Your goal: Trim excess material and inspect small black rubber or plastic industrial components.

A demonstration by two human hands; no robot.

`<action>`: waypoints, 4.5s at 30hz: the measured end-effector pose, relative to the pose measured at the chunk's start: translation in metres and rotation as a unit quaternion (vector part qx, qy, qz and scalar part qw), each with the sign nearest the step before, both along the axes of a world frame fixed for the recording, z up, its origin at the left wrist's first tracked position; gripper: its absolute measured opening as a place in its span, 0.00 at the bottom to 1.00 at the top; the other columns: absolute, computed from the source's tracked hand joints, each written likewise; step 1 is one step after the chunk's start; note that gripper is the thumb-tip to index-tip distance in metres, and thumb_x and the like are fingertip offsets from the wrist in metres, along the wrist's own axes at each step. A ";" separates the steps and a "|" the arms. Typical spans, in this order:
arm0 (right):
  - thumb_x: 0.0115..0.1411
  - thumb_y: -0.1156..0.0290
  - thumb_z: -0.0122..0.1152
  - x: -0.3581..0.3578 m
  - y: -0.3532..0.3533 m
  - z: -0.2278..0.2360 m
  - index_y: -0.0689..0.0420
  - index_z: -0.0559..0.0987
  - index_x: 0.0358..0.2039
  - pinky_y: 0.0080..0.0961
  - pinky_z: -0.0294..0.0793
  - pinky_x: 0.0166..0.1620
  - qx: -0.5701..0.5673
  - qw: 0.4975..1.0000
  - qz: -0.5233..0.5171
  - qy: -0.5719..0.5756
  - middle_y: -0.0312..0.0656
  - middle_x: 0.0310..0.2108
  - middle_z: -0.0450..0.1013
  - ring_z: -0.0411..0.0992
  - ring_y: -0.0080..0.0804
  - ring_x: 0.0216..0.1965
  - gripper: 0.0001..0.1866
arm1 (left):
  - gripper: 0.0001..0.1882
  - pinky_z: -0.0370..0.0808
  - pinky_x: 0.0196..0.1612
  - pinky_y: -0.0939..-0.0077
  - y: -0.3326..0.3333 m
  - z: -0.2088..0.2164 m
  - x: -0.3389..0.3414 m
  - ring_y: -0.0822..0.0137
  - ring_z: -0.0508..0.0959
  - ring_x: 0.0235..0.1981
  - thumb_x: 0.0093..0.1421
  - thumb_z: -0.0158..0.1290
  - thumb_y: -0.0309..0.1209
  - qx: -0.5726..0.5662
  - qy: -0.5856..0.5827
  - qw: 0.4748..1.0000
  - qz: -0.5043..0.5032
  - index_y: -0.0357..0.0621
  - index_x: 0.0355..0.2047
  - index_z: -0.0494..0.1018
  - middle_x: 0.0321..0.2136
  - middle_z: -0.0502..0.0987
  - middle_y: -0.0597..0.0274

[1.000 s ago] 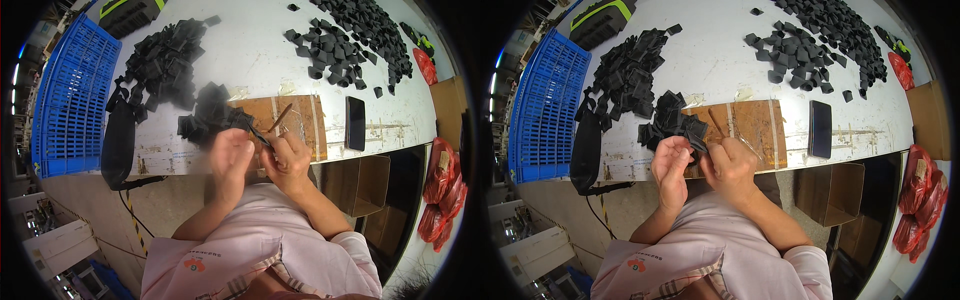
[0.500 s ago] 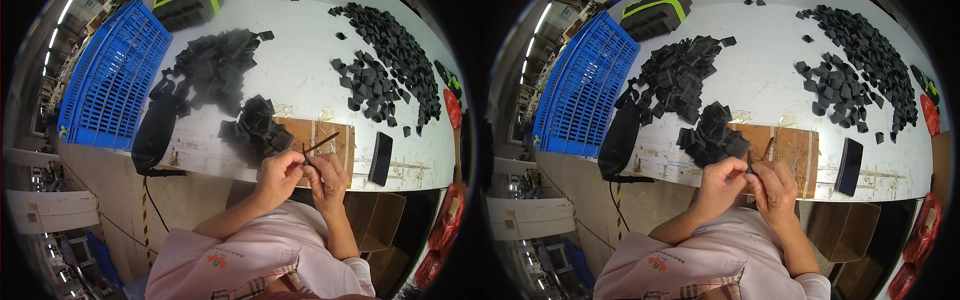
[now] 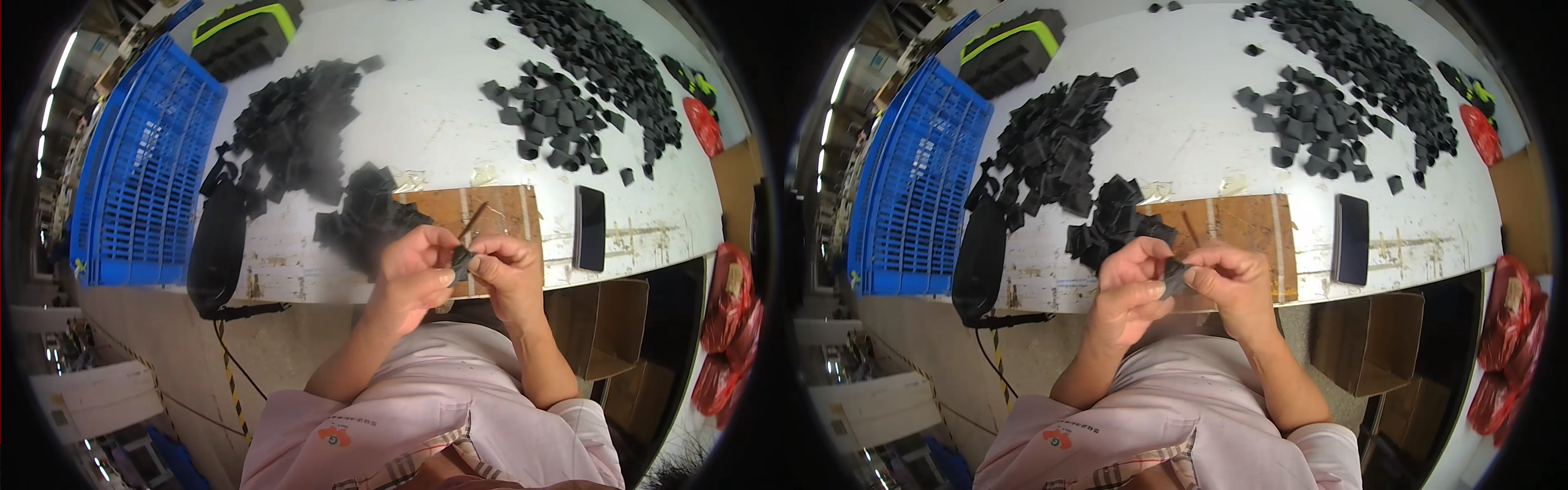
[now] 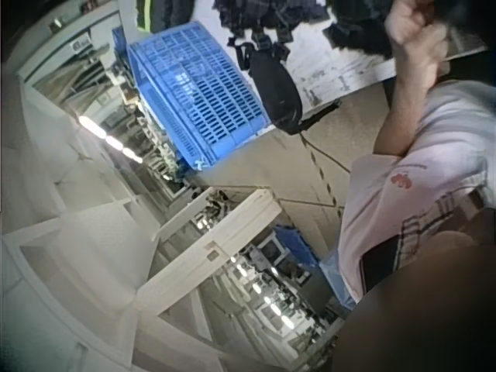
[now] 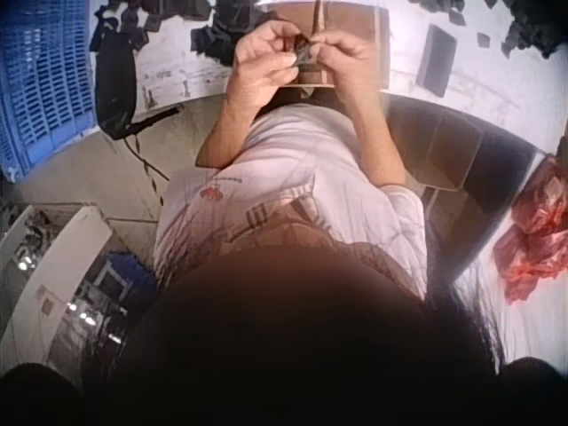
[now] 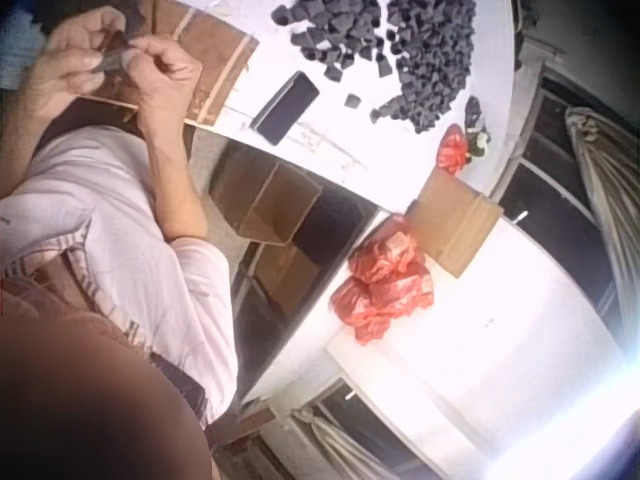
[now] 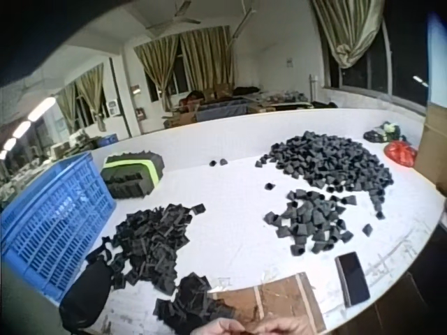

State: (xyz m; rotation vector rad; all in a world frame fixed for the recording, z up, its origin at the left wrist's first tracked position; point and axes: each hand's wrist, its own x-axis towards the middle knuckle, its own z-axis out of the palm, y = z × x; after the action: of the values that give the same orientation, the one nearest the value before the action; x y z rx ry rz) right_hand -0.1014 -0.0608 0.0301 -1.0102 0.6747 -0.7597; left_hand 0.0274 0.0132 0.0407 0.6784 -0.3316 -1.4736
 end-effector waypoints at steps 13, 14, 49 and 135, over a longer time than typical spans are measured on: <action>0.58 0.63 0.52 0.004 -0.034 0.047 0.57 0.71 0.22 0.10 0.51 0.20 -0.013 0.993 0.109 -0.037 0.26 0.18 0.61 0.53 0.10 0.18 0.12 | 0.10 0.52 0.07 0.87 -0.038 0.032 0.007 0.81 0.58 0.06 0.53 0.41 0.15 -0.106 0.127 0.986 0.007 0.33 0.37 0.63 0.27 0.72 0.51; 0.58 0.61 0.51 0.009 -0.041 0.052 0.56 0.71 0.22 0.10 0.51 0.20 -0.035 0.988 0.139 -0.047 0.25 0.17 0.61 0.53 0.10 0.18 0.13 | 0.10 0.51 0.07 0.87 -0.040 0.031 0.011 0.81 0.56 0.04 0.54 0.39 0.16 -0.168 0.244 0.951 -0.083 0.33 0.39 0.62 0.28 0.72 0.51; 0.53 0.58 0.56 0.001 -0.051 0.011 0.61 0.72 0.26 0.20 0.61 0.20 -0.411 0.899 -0.071 0.133 0.39 0.21 0.66 0.64 0.28 0.20 0.17 | 0.12 0.66 0.40 0.80 -0.039 0.029 0.008 0.68 0.71 0.34 0.50 0.53 0.21 -0.182 -0.646 0.715 0.196 0.31 0.37 0.70 0.35 0.71 0.56; 0.56 0.68 0.53 -0.002 0.009 -0.031 0.65 0.76 0.27 0.20 0.66 0.24 -0.107 0.949 0.207 0.211 0.39 0.18 0.70 0.67 0.23 0.19 0.11 | 0.04 0.67 0.31 0.67 0.039 -0.136 0.158 0.57 0.70 0.26 0.48 0.53 0.23 0.259 -0.791 0.438 0.339 0.38 0.26 0.70 0.23 0.71 0.56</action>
State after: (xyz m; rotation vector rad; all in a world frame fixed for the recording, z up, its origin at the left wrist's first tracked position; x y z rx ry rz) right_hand -0.1039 -0.0515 -0.0007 -1.4802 0.7194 -0.2460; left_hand 0.1858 0.0517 -0.0949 2.2975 -0.8603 0.3752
